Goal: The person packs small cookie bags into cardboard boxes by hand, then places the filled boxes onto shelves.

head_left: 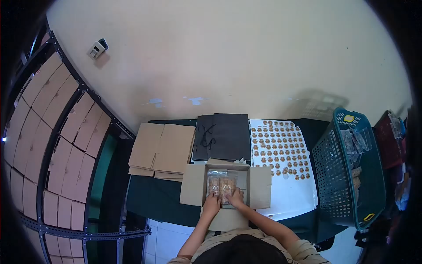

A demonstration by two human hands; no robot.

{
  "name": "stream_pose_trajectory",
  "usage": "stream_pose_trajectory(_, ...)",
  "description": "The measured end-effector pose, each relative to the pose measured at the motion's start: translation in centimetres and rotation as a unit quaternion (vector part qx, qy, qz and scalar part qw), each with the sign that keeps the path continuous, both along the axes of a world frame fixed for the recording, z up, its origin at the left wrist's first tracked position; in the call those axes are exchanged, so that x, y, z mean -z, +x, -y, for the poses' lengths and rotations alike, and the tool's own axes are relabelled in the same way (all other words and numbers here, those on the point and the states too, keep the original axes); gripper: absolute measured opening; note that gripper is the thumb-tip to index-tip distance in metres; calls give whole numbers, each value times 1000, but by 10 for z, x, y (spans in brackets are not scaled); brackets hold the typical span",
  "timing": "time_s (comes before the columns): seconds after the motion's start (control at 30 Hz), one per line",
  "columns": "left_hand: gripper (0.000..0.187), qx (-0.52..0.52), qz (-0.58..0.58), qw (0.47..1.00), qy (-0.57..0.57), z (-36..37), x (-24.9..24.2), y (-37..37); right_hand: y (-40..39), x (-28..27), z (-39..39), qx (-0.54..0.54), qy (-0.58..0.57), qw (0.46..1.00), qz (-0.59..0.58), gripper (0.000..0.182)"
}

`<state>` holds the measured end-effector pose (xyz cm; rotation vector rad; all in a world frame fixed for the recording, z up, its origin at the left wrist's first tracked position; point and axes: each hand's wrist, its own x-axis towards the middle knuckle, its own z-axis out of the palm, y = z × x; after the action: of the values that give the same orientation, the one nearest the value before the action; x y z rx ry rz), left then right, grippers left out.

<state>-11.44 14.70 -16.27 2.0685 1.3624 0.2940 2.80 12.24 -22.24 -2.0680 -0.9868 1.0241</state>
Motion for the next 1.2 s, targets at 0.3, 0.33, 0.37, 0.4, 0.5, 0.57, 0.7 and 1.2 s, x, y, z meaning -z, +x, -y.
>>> stream_pose_trajectory(0.3,47,70,6,996,59,1,-12,7,-2,-13,7,-13,111,993,48,74)
stream_pose_trajectory(0.33,49,58,5,998,34,1,-4,7,0,-14,5,-37,98,994,32,72)
stream_pose_trajectory(0.37,49,58,4,998,33,2,0,6,2,-15,5,-61,86,994,16,70)
stream_pose_trajectory(0.4,50,42,6,999,5,3,-2,5,4,-10,0,-56,88,994,17,64)
stream_pose_trajectory(0.5,52,35,4,999,-18,-1,-1,7,21,-8,2,-103,60,991,-57,60)
stream_pose_trajectory(0.57,58,22,-56,998,-36,-1,-4,13,25,-21,3,-105,19,989,-106,60)
stream_pose_trajectory(0.7,65,90,-54,993,57,2,-22,36,29,-17,12,-167,95,967,-168,58)
stream_pose_trajectory(1.2,65,107,-57,993,-9,-15,-12,30,135,-147,117,-51,158,954,-250,26)
